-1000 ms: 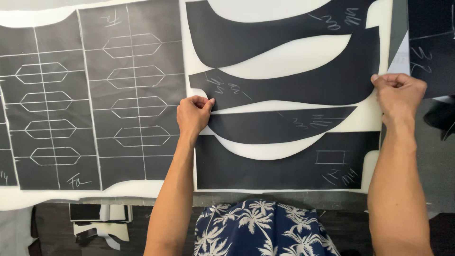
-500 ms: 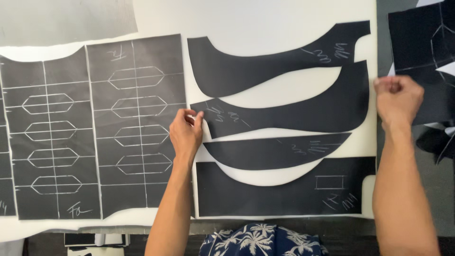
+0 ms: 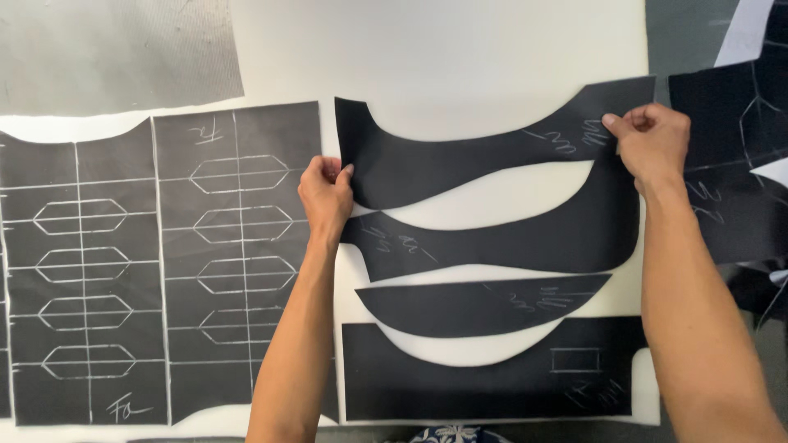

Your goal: The person picks up black fabric pieces from the floor, arranges them on a white surface, and then uses shears to cut through a large sheet of black fabric with printed white outlines.

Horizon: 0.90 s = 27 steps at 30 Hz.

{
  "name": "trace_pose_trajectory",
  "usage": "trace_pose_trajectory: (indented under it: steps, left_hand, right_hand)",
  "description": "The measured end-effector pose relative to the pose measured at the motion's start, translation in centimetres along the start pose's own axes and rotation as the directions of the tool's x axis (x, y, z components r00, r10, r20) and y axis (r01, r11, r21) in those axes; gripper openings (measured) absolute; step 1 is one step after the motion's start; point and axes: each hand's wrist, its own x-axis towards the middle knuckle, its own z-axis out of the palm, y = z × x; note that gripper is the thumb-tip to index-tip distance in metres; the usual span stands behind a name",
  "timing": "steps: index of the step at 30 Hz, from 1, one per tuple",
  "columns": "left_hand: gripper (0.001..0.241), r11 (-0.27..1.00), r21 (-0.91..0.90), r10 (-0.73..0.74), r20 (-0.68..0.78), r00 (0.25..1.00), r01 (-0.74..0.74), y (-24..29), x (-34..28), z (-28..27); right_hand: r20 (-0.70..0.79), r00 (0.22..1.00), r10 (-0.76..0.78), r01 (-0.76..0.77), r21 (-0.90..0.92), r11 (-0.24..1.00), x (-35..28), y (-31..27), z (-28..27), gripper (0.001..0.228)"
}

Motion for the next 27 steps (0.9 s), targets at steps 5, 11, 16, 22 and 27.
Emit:
trace_pose_trajectory:
  steps: [5, 11, 16, 22, 27]
  left_hand:
    - [0.018, 0.998, -0.057, -0.004, -0.027, 1.0, 0.003, 1.1, 0.2, -0.5]
    - [0.021, 0.999, 0.03, -0.038, 0.008, 0.999, 0.038, 2.3, 1.8, -0.5]
    - [0.019, 0.998, -0.041, 0.052, -0.018, 0.999, -0.052, 2.0, 1.3, -0.6]
    - [0.02, 0.994, -0.031, 0.103, -0.057, 0.993, -0.104, 1.7, 1.0, -0.1]
    - [0.026, 0.986, -0.021, 0.163, -0.07, 0.984, -0.165, 1.0, 1.7, 0.3]
  right_hand:
    - [-0.072, 0.997, -0.027, 0.025, -0.04, 0.999, 0.5, -0.7, 0.8, 0.017]
    - [-0.107, 0.991, 0.075, -0.093, -0.177, 0.98, 1.5, -2.9, 2.1, 0.015]
    - [-0.132, 0.991, 0.008, -0.018, -0.078, 0.997, 1.2, -2.2, 1.7, 0.014]
    - [-0.151, 0.984, -0.095, 0.072, -0.147, 0.986, 2.7, -0.5, 2.8, 0.016]
    - [-0.177, 0.965, -0.195, 0.164, -0.176, 0.971, 4.6, 1.1, 2.8, 0.025]
